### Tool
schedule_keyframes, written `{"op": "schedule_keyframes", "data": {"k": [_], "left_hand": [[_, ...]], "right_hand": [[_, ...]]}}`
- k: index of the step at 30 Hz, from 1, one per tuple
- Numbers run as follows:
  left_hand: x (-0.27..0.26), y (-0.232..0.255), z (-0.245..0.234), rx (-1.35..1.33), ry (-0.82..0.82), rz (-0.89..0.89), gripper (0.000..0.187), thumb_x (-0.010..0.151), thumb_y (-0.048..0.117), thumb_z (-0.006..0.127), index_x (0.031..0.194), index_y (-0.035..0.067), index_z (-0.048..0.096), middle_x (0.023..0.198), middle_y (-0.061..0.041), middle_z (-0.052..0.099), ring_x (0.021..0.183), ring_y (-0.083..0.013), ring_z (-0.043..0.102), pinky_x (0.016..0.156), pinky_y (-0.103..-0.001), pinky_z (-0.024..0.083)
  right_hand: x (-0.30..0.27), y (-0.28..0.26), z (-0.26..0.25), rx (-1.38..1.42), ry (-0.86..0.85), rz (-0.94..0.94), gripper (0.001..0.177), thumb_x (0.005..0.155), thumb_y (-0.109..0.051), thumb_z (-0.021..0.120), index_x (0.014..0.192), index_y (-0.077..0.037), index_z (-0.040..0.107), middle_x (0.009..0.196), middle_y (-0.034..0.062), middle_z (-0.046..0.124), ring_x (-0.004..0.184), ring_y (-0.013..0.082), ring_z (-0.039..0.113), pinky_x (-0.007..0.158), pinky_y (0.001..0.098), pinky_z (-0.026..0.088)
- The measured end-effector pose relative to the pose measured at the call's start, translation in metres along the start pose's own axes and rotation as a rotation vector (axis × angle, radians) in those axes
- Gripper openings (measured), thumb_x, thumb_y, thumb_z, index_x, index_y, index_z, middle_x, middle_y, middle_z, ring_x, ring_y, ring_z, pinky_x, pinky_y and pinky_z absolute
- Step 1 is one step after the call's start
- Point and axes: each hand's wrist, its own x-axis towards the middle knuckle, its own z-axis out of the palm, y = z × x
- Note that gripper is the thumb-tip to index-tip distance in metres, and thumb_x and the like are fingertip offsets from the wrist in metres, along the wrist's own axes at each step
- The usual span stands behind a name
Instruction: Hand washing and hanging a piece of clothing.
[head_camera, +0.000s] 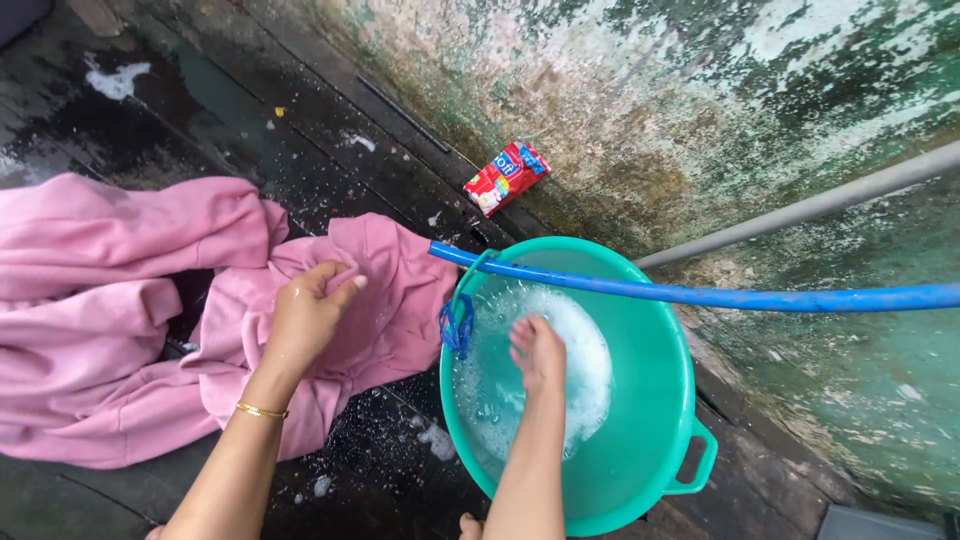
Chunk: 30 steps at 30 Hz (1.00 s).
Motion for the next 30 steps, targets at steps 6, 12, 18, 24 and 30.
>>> {"op": "schedule_keyframes", "data": {"k": [6, 12, 18, 24, 30], "left_hand": [[0.007, -0.013, 0.0, 0.015, -0.01, 0.03, 0.026, 0.092, 0.03, 0.074, 0.099, 0.004, 0.075, 0.064, -0.007, 0.065, 0.059, -0.01, 0.057, 0.055, -0.03, 0.046], [0.002, 0.0, -0.002, 0.037, -0.047, -0.053, 0.025, 0.089, 0.029, 0.074, 0.102, 0.009, 0.077, 0.069, -0.01, 0.072, 0.062, -0.016, 0.064, 0.059, -0.033, 0.05], [0.007, -0.033, 0.007, 0.067, -0.051, 0.216, 0.023, 0.091, 0.023, 0.068, 0.106, 0.005, 0.072, 0.085, -0.015, 0.074, 0.076, -0.0251, 0.072, 0.067, -0.035, 0.052], [-0.005, 0.01, -0.022, -0.048, -0.054, 0.034, 0.021, 0.102, 0.021, 0.061, 0.104, 0.002, 0.069, 0.078, -0.013, 0.065, 0.069, -0.0177, 0.059, 0.061, -0.033, 0.044], [-0.042, 0.065, -0.084, -0.707, -0.276, 0.217, 0.019, 0.102, 0.016, 0.064, 0.095, -0.002, 0.069, 0.085, 0.0, 0.064, 0.074, -0.0059, 0.054, 0.065, -0.022, 0.045]], "right_hand": [[0.073, 0.099, -0.098, 0.476, 0.55, 0.102, 0.031, 0.095, -0.027, 0.057, 0.113, -0.004, 0.068, 0.116, 0.0115, 0.071, 0.099, 0.0296, 0.068, 0.081, 0.0483, 0.055], [-0.007, 0.019, 0.004, 0.458, -0.408, 0.169, 0.031, 0.099, -0.023, 0.054, 0.106, 0.002, 0.07, 0.104, 0.0198, 0.075, 0.094, 0.0321, 0.072, 0.088, 0.0462, 0.058], [-0.136, -0.072, 0.151, 0.018, -1.006, -0.044, 0.025, 0.104, -0.016, 0.057, 0.113, 0.003, 0.07, 0.112, 0.0188, 0.075, 0.104, 0.0309, 0.074, 0.097, 0.0485, 0.058], [-0.131, -0.008, 0.215, -0.409, -0.692, -0.526, 0.047, 0.09, 0.001, 0.055, 0.135, -0.004, 0.062, 0.124, 0.0153, 0.069, 0.113, 0.0268, 0.065, 0.099, 0.0366, 0.051], [-0.078, 0.075, 0.209, -0.725, -0.181, -0.909, 0.077, 0.071, -0.01, 0.079, 0.144, -0.007, 0.053, 0.138, 0.0219, 0.052, 0.122, 0.038, 0.051, 0.101, 0.0415, 0.046]]}}
